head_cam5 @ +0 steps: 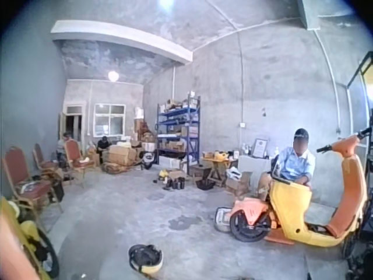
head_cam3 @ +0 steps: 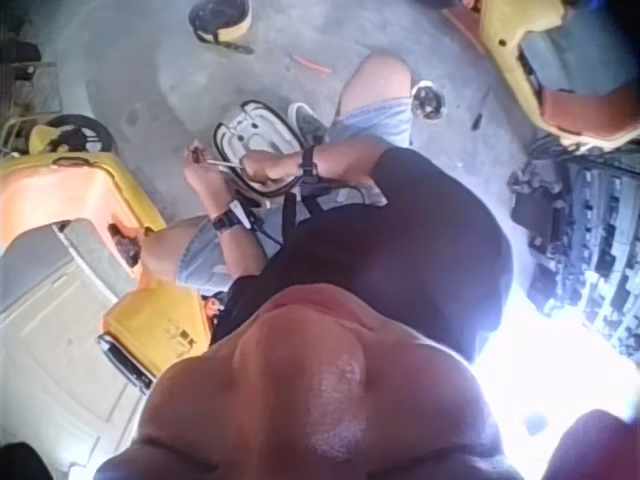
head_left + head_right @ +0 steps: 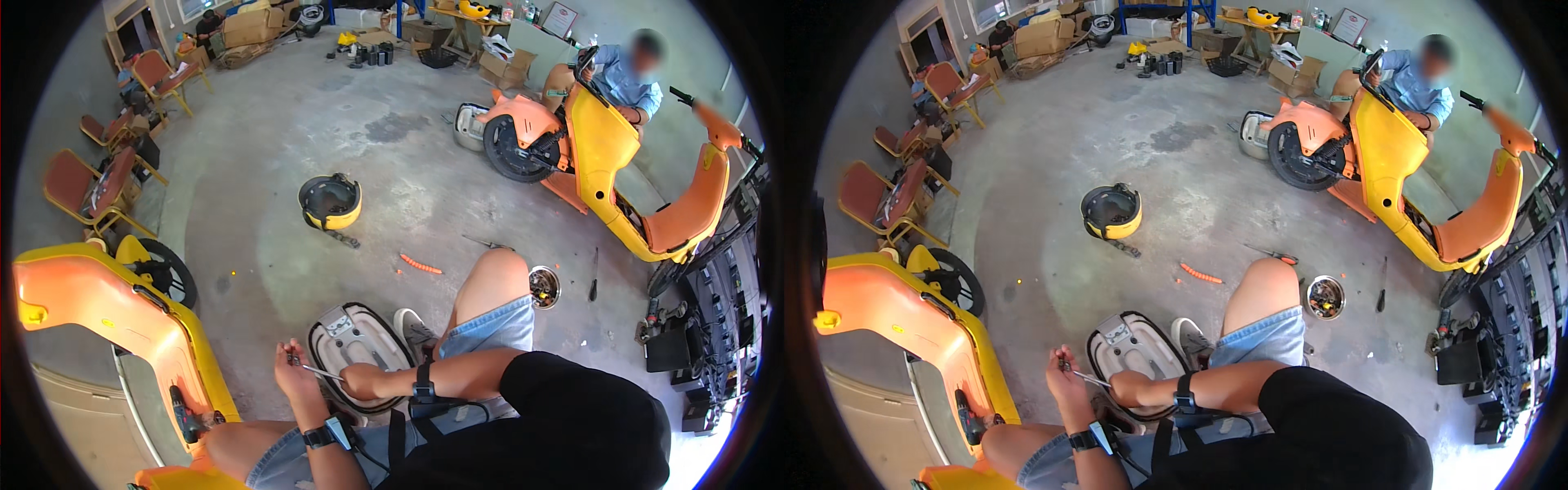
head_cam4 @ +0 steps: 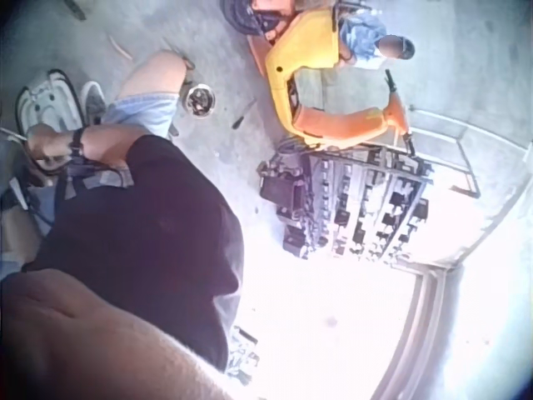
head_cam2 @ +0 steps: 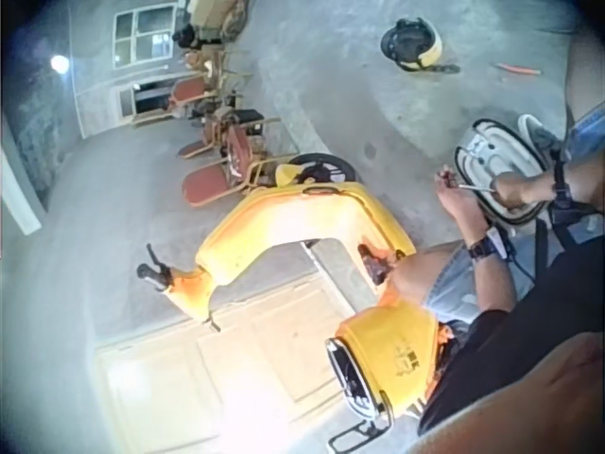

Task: Repairing or assembling a metal component of a scooter using hand tools.

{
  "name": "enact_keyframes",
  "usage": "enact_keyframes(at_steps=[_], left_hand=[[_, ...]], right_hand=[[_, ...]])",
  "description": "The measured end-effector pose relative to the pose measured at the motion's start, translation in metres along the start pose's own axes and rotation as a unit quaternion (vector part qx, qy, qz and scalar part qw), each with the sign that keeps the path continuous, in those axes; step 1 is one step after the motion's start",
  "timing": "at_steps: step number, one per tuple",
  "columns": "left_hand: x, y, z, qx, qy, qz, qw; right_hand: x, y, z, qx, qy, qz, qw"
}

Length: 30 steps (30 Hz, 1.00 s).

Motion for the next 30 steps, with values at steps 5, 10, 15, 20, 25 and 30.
enact_keyframes(at_steps=[5,10,15,20,25,30], left_hand=[[0.007,0.000,-0.009,0.007,0.019,-0.004,1.000],[0.007,0.002,-0.007,-0.027,0.035,0.004,0.999],[-0.002,0.002,-0.018,0.035,0.011,-0.025,0.999],[-0.017,0.010,-0.005,0.051,-0.059,-0.034,0.996],[-0.018,-0.007,-0.007,0.029,-0.054,-0.045,0.997],[-0.027,-0.021,-0.007,0.002,-0.069,-0.052,0.996]], right_hand=[[-0.001,-0.011,0.011,-0.032,0.015,-0.016,0.999],[0.000,-0.012,0.009,-0.037,0.010,-0.002,0.999],[-0.010,-0.011,-0.003,-0.073,-0.012,0.051,0.996],[-0.011,-0.020,-0.015,-0.058,0.024,0.027,0.998],[-0.015,-0.034,-0.012,-0.020,-0.003,0.000,1.000],[-0.028,-0.037,-0.024,-0.038,0.017,-0.004,0.999]])
Point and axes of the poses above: each hand's wrist, its own y-axis away from the middle knuckle, its own z-axis out of the palm, x = y × z, the point moved 2 cm from there along -y, towards the middle knuckle, and after that the axes turned 2 degrees about y, right-handed, at the moved point
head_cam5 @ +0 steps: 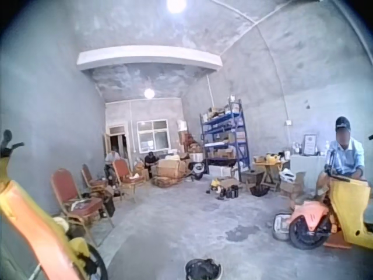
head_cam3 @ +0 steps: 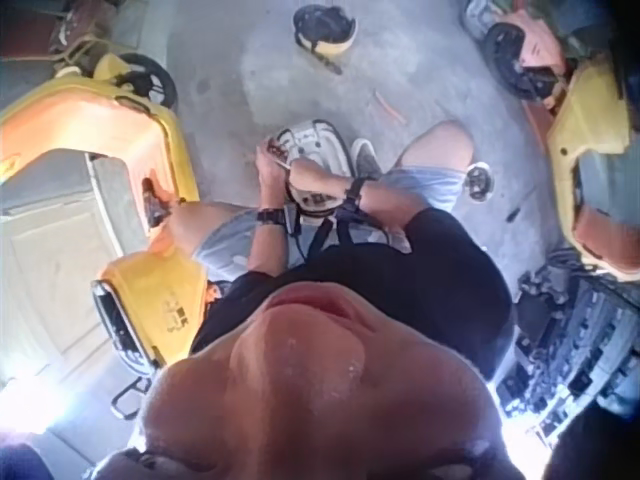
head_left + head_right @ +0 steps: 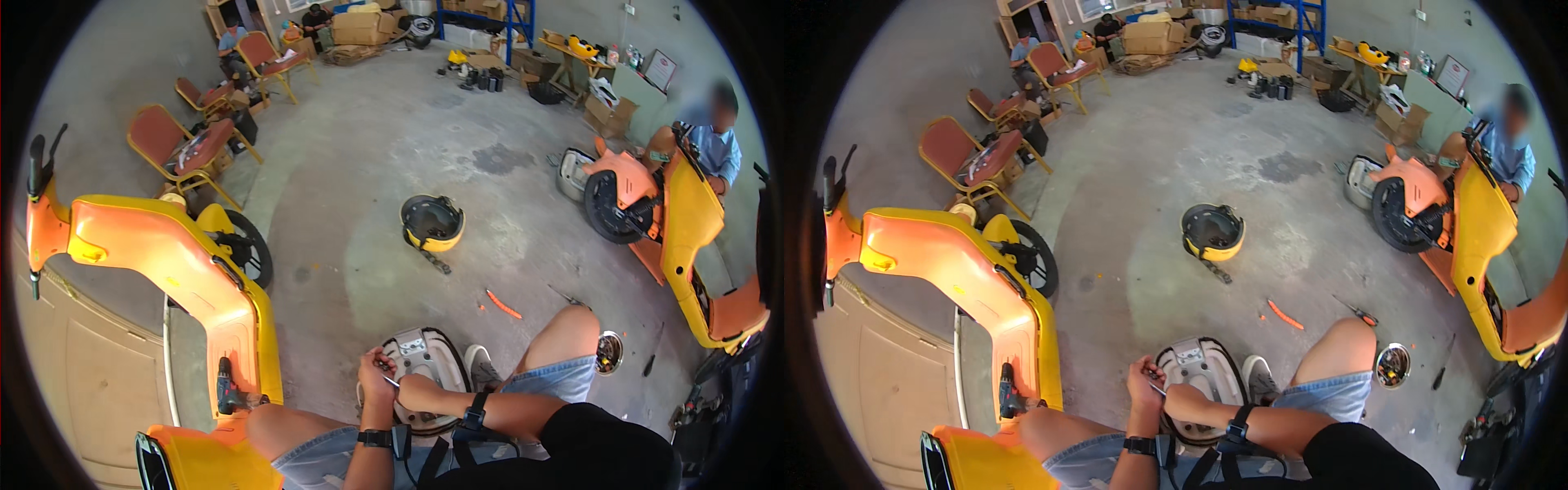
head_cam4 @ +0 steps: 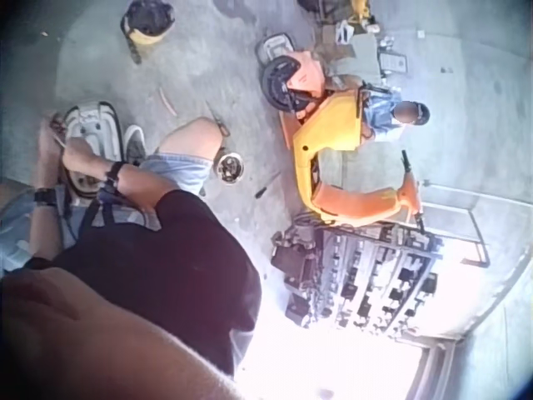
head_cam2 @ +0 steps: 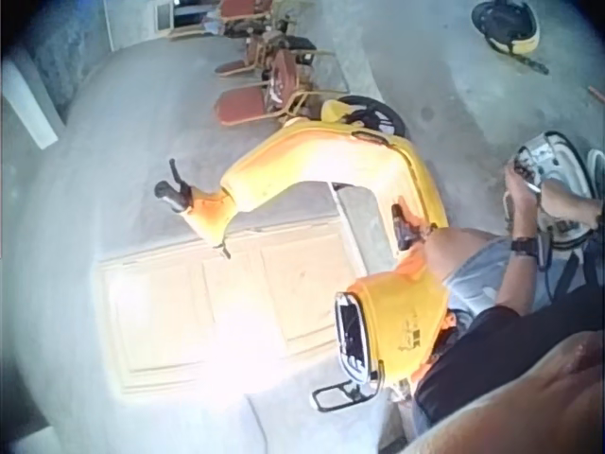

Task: Repairing or assembling a metal component of a scooter using hand tools.

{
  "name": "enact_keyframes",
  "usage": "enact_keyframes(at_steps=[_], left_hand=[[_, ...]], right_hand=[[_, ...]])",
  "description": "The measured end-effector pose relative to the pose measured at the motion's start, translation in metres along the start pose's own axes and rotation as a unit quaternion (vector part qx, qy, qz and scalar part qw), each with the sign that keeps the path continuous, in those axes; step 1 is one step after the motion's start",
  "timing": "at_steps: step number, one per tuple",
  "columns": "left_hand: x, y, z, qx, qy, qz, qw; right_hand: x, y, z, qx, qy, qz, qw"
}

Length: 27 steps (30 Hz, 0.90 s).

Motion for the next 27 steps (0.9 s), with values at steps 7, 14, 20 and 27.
enact_keyframes(at_steps=[7,14,20,27], left_hand=[[-0.010,-0.006,0.007,-0.024,0.075,-0.026,0.997],[-0.001,0.004,0.010,-0.073,0.271,0.029,0.959],[0.007,0.006,0.008,-0.053,0.268,0.041,0.961],[0.003,0.006,-0.009,-0.012,0.261,0.009,0.965]], right_hand=[[0.017,-0.011,0.004,0.012,-0.018,0.026,0.999],[0.019,-0.005,-0.002,-0.001,-0.018,0.049,0.999],[0.022,-0.003,0.001,-0.039,-0.013,0.065,0.997],[0.035,0.001,0.020,-0.022,0.016,0.022,0.999]])
Point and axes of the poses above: each hand's wrist, its own y-axis away from the middle knuckle, its own z-axis out of the palm, x = y × z, the point moved 2 cm from there along -y, towards the middle knuckle, and after that the axes turned 2 degrees about y, right-handed, at the moved point
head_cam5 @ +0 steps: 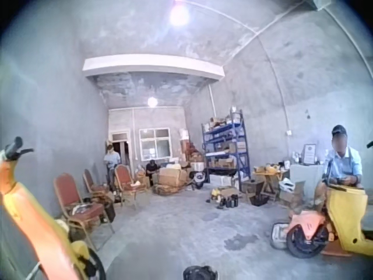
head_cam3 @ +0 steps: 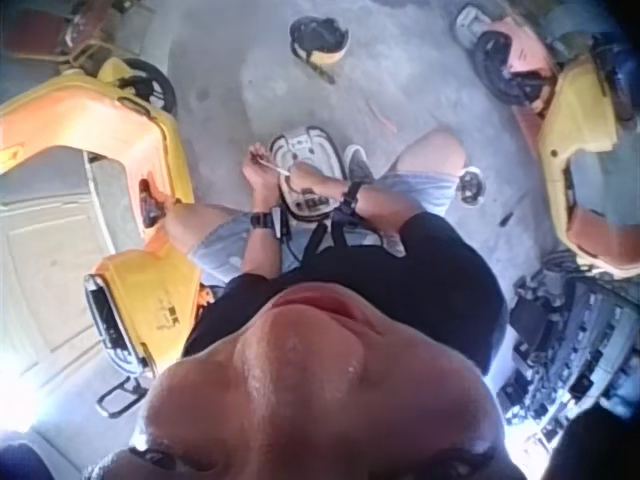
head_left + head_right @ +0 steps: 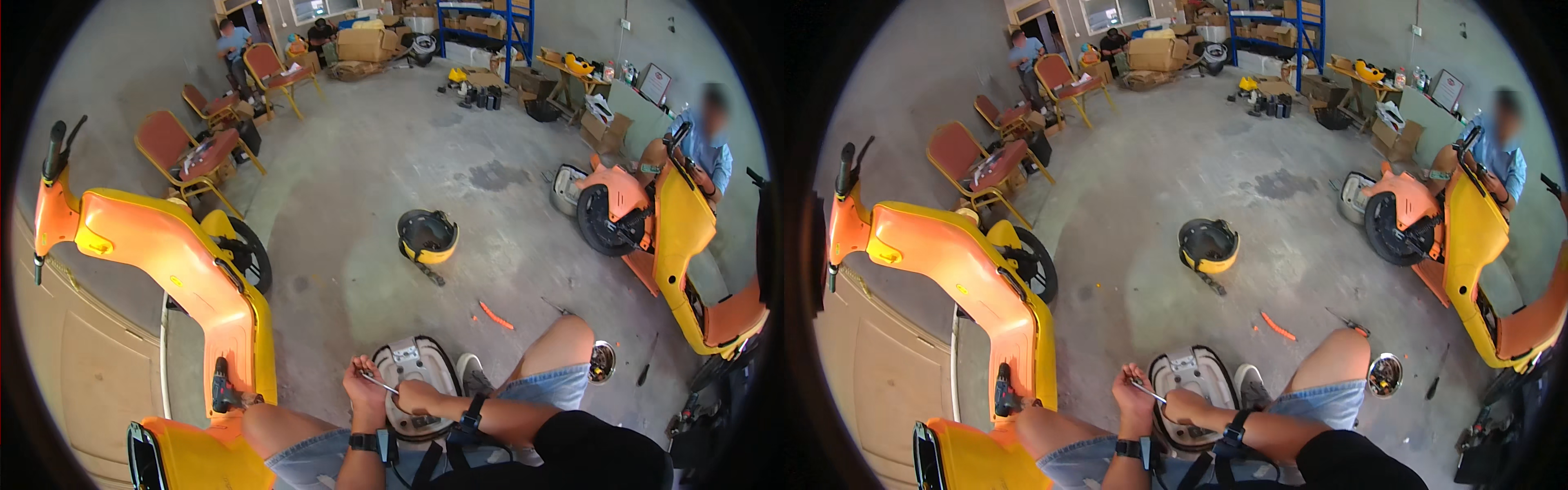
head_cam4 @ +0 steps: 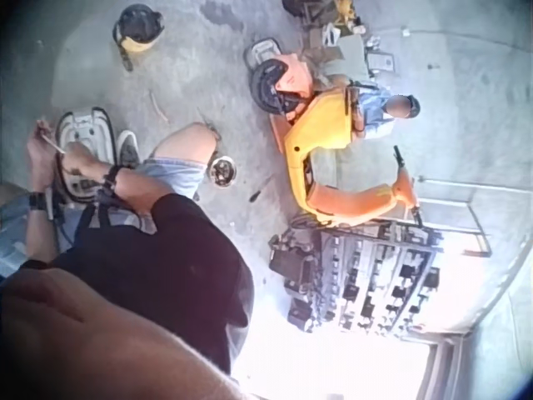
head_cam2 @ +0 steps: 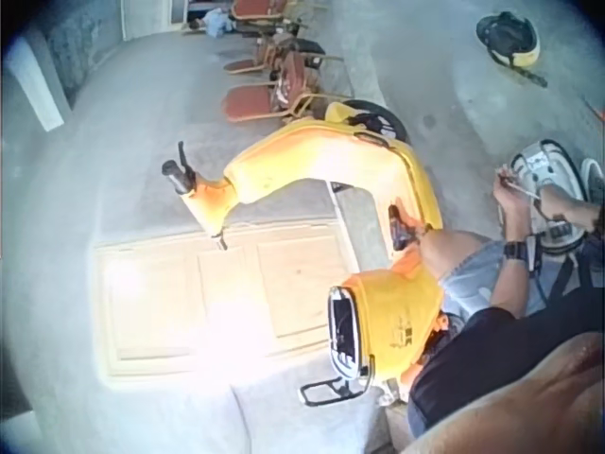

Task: Repairing or assembling a metal component of a scooter using hand tools.

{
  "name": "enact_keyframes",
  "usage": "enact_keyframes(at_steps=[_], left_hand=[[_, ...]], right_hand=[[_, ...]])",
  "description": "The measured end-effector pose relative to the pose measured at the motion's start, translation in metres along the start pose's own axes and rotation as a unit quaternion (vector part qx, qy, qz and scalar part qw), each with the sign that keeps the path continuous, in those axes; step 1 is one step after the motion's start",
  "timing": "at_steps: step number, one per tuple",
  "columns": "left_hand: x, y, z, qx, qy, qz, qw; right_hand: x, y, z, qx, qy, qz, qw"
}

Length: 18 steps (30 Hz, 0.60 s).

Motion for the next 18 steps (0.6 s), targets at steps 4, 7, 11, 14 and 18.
enact_keyframes(at_steps=[4,7,11,14,18], left_hand=[[0.014,0.007,0.002,0.010,-0.070,0.043,0.997],[0.003,0.027,0.026,0.068,-0.175,0.022,0.982],[0.001,0.026,0.015,0.081,-0.194,0.019,0.978],[0.006,0.010,0.007,0.058,-0.136,-0.011,0.989],[0.004,0.005,0.003,0.061,-0.177,-0.021,0.982]], right_hand=[[-0.018,0.008,-0.004,-0.042,0.033,-0.005,0.999],[-0.018,0.018,-0.012,0.001,0.037,-0.003,0.999],[-0.011,0.012,-0.016,0.012,0.036,0.007,0.999],[-0.014,0.007,-0.016,-0.020,0.027,0.039,0.999],[-0.020,0.009,-0.024,-0.004,0.008,0.027,1.000]])
Point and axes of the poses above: each hand's wrist, its own y-axis away from the middle knuckle, its own z-axis out of the palm, x = y × z, the point moved 2 cm from there along -y, towards the middle knuckle, and after that the axes turned 2 degrees about y, right-handed, at the moved point
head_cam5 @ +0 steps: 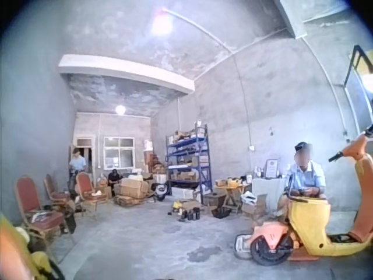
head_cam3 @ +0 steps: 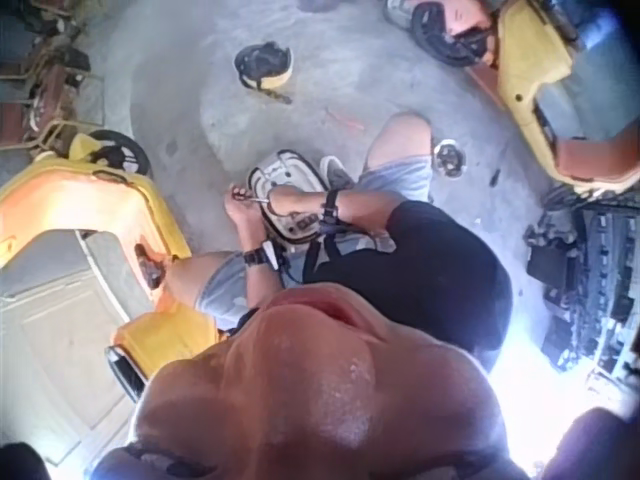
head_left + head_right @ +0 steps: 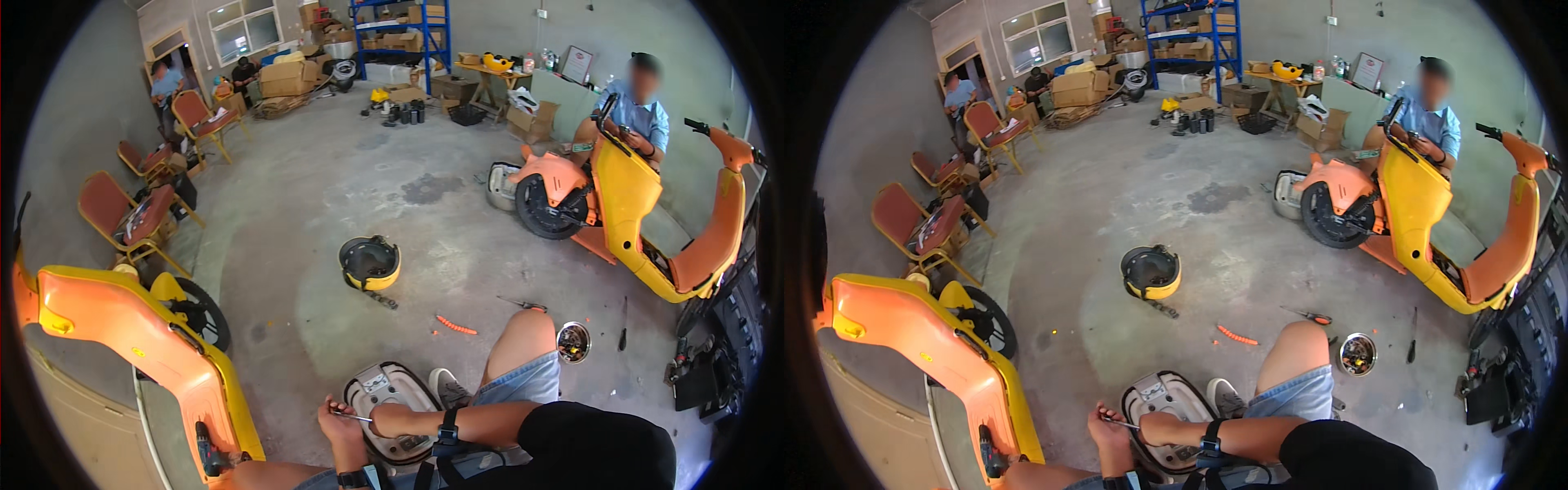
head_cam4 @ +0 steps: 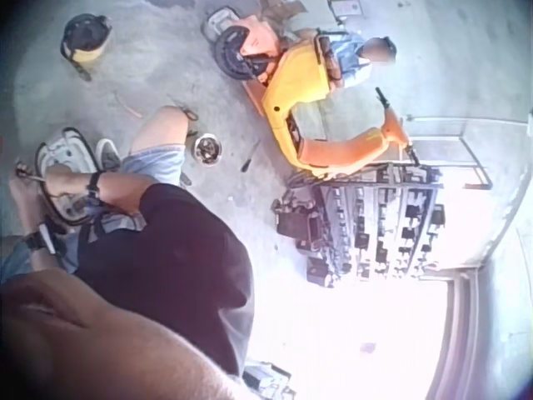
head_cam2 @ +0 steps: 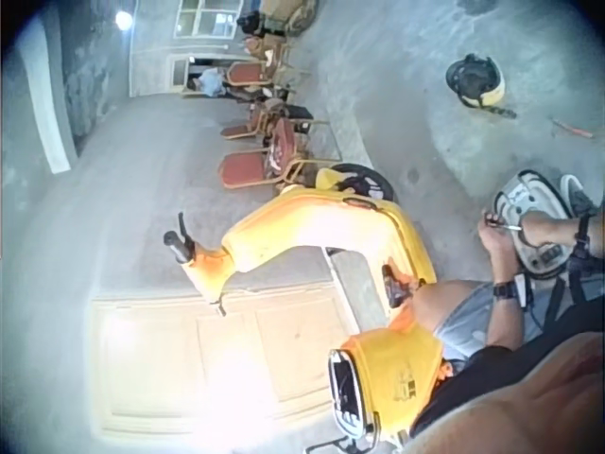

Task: Repairing or assembling a metal component of a scooter using hand tools.

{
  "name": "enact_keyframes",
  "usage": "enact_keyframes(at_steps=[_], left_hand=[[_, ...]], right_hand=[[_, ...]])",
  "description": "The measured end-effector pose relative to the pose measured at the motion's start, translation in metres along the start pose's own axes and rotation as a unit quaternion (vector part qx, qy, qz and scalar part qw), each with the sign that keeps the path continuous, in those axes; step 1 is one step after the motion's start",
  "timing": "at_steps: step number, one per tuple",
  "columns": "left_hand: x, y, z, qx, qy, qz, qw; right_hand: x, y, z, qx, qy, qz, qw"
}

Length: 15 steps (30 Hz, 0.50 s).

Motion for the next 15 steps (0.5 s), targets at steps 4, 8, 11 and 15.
enact_keyframes(at_steps=[4,8,11,15], left_hand=[[0.001,-0.005,-0.001,-0.011,0.022,0.002,1.000],[0.002,-0.001,0.002,-0.018,0.033,0.004,0.999],[-0.002,0.000,0.007,-0.019,0.026,0.006,0.999],[-0.004,0.003,0.009,0.014,0.028,0.012,0.999]], right_hand=[[-0.005,0.001,-0.006,0.014,-0.018,-0.011,1.000],[-0.002,-0.015,0.007,0.032,0.002,-0.060,0.998],[0.003,-0.020,0.009,0.048,-0.018,-0.047,0.998],[-0.003,-0.011,-0.002,0.048,-0.039,-0.037,0.997]])
Point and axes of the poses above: each hand's wrist, its own y-axis away from the middle knuckle, its own z-axis out of the palm, x = y × z, the point moved 2 cm from there along -y, towards the middle knuckle, and after that the axes turned 2 degrees about y, right-handed, at the moved point
